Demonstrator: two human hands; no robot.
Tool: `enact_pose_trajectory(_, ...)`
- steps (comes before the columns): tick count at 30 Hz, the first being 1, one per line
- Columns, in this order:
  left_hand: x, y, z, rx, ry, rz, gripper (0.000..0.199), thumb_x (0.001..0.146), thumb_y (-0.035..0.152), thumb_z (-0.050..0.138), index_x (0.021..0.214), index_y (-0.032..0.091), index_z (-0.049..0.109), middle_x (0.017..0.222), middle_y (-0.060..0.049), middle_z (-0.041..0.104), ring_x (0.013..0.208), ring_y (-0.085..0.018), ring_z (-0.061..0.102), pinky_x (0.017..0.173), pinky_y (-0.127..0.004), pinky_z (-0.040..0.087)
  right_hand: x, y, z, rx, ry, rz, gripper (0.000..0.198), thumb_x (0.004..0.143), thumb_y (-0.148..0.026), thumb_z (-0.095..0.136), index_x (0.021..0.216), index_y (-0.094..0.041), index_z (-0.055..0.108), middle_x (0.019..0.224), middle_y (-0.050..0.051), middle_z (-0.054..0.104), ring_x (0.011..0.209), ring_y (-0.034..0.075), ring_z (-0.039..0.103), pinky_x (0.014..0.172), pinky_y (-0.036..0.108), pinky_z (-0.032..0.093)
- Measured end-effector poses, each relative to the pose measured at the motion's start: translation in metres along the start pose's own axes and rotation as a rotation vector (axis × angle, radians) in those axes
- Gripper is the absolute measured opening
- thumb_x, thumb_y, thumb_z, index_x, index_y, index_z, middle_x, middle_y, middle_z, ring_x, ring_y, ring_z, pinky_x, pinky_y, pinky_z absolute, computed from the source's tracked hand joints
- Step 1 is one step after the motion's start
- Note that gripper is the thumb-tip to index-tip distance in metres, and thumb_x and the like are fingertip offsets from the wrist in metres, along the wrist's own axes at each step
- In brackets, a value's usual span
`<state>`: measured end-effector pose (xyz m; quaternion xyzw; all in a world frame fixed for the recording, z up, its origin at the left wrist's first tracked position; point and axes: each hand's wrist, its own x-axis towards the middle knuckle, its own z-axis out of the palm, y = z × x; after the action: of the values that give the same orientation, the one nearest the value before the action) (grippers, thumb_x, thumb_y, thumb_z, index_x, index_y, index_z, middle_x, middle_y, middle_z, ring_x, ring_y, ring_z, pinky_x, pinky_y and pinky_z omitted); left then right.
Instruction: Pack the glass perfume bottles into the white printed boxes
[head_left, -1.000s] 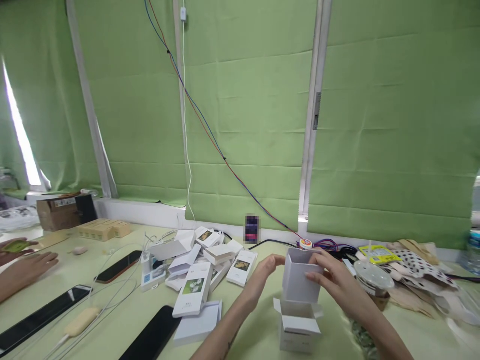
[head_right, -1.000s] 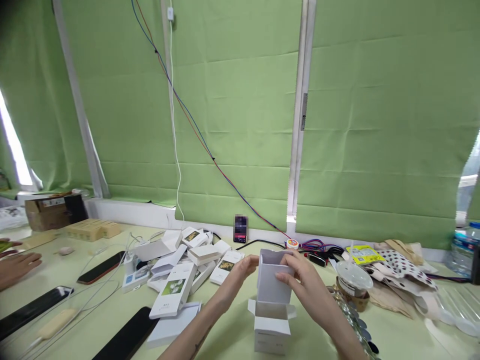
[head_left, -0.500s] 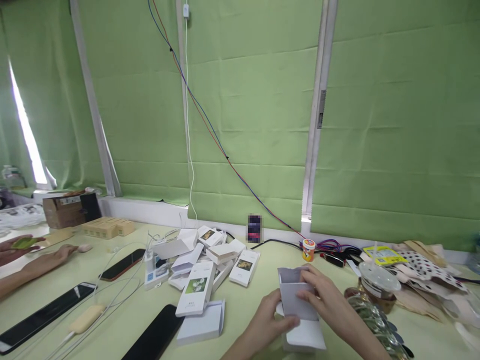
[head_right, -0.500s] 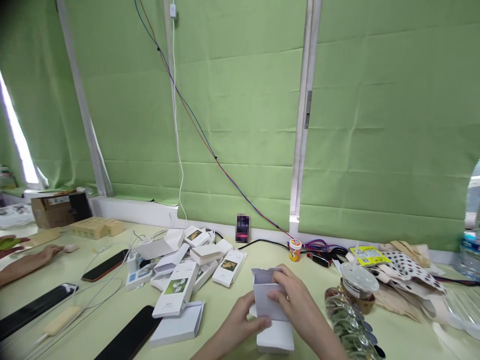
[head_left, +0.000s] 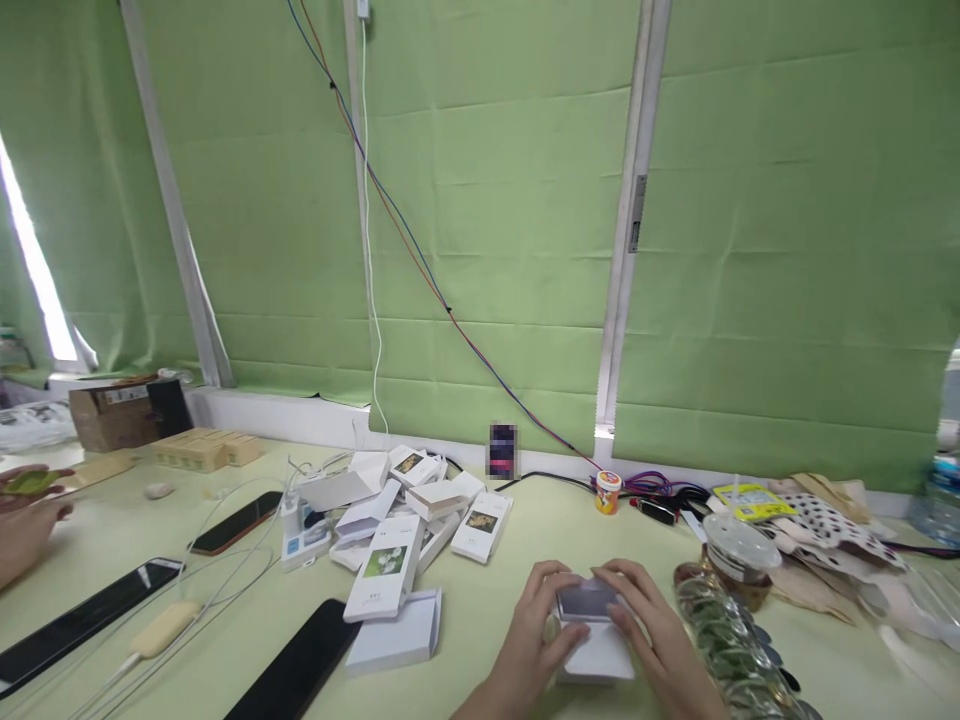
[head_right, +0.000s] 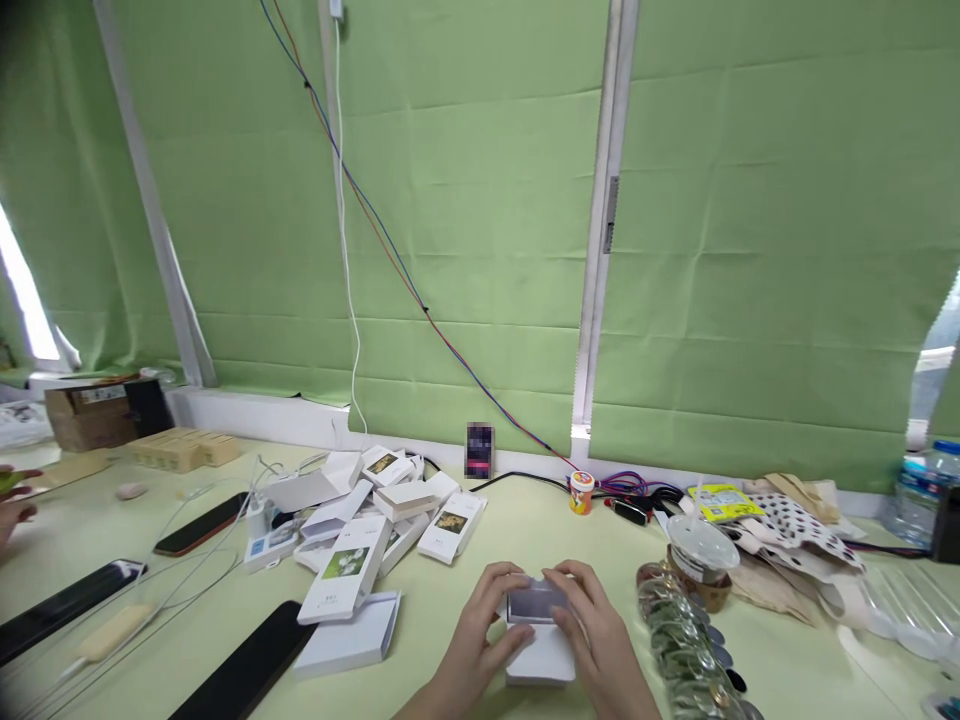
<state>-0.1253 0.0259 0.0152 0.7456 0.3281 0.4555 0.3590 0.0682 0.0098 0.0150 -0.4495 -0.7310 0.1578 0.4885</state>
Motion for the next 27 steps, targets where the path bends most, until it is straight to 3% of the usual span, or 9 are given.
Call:
enact_pose_trajectory(4, 0.002, 0.005, -0.001, 0.017, 0.016, -0.068, 0.037, 0.082, 0.039, 0.062, 0.118, 0.028, 0.061, 0.128, -0.01, 0.051, 0.113, -0.027, 0.051, 0.084, -0.03, 0.048, -0.006, 0.012, 0.011, -0.161, 0.016, 0.012, 0.038, 0.091, -0.042, 0.046, 0.126, -0.032, 0.057, 0.124, 0.008, 0.057, 0.117, 0.025, 0.054, 0.097, 0.039, 0.046)
enact_pose_trajectory(8, 0.006, 0.006, -0.002, 0.004, 0.032, -0.134, 0.031, 0.079, 0.04, 0.066, 0.107, 0.025, 0.066, 0.134, -0.01, 0.046, 0.107, -0.026, 0.055, 0.074, -0.027, 0.049, -0.007, 0.01, 0.019, -0.154, 0.039, 0.069, 0.034, 0.091, -0.043, 0.045, 0.116, -0.028, 0.063, 0.118, 0.008, 0.06, 0.11, 0.023, 0.059, 0.091, 0.033, 0.051)
enact_pose_trajectory(12, 0.008, 0.006, -0.002, -0.037, -0.008, -0.119, 0.026, 0.081, 0.04, 0.064, 0.1, 0.023, 0.065, 0.108, -0.007, 0.061, 0.099, -0.024, 0.057, 0.072, -0.025, 0.047, -0.006, 0.003, 0.02, -0.047, -0.01, 0.103, 0.031, 0.094, -0.04, 0.039, 0.11, -0.026, 0.062, 0.105, 0.005, 0.065, 0.101, 0.02, 0.063, 0.085, 0.028, 0.051)
enact_pose_trajectory(15, 0.005, 0.004, 0.005, -0.164, -0.014, -0.139, 0.029, 0.087, 0.046, 0.055, 0.099, 0.02, 0.061, 0.093, -0.004, 0.061, 0.085, -0.02, 0.057, 0.069, -0.025, 0.046, -0.009, 0.005, 0.026, -0.03, -0.017, 0.122, 0.033, 0.094, -0.041, 0.039, 0.116, -0.026, 0.059, 0.108, 0.005, 0.065, 0.102, 0.021, 0.062, 0.087, 0.029, 0.05)
enact_pose_trajectory(19, -0.002, 0.0, 0.02, -0.346, 0.039, -0.2, 0.034, 0.09, 0.052, 0.046, 0.097, 0.02, 0.056, 0.081, 0.001, 0.058, 0.07, -0.015, 0.052, 0.061, -0.023, 0.041, -0.017, 0.01, 0.04, 0.017, 0.135, 0.109, 0.031, 0.095, -0.042, 0.037, 0.112, -0.028, 0.058, 0.104, 0.004, 0.064, 0.098, 0.02, 0.063, 0.084, 0.029, 0.05)
enact_pose_trajectory(27, -0.001, -0.016, 0.038, -0.409, 0.206, -0.197, 0.039, 0.085, 0.058, 0.05, 0.087, 0.019, 0.055, 0.075, 0.001, 0.053, 0.069, -0.015, 0.048, 0.063, -0.024, 0.039, -0.021, 0.027, 0.059, 0.028, 0.283, 0.022, 0.028, 0.095, -0.041, 0.037, 0.108, -0.027, 0.057, 0.098, 0.004, 0.062, 0.092, 0.021, 0.063, 0.079, 0.032, 0.051)
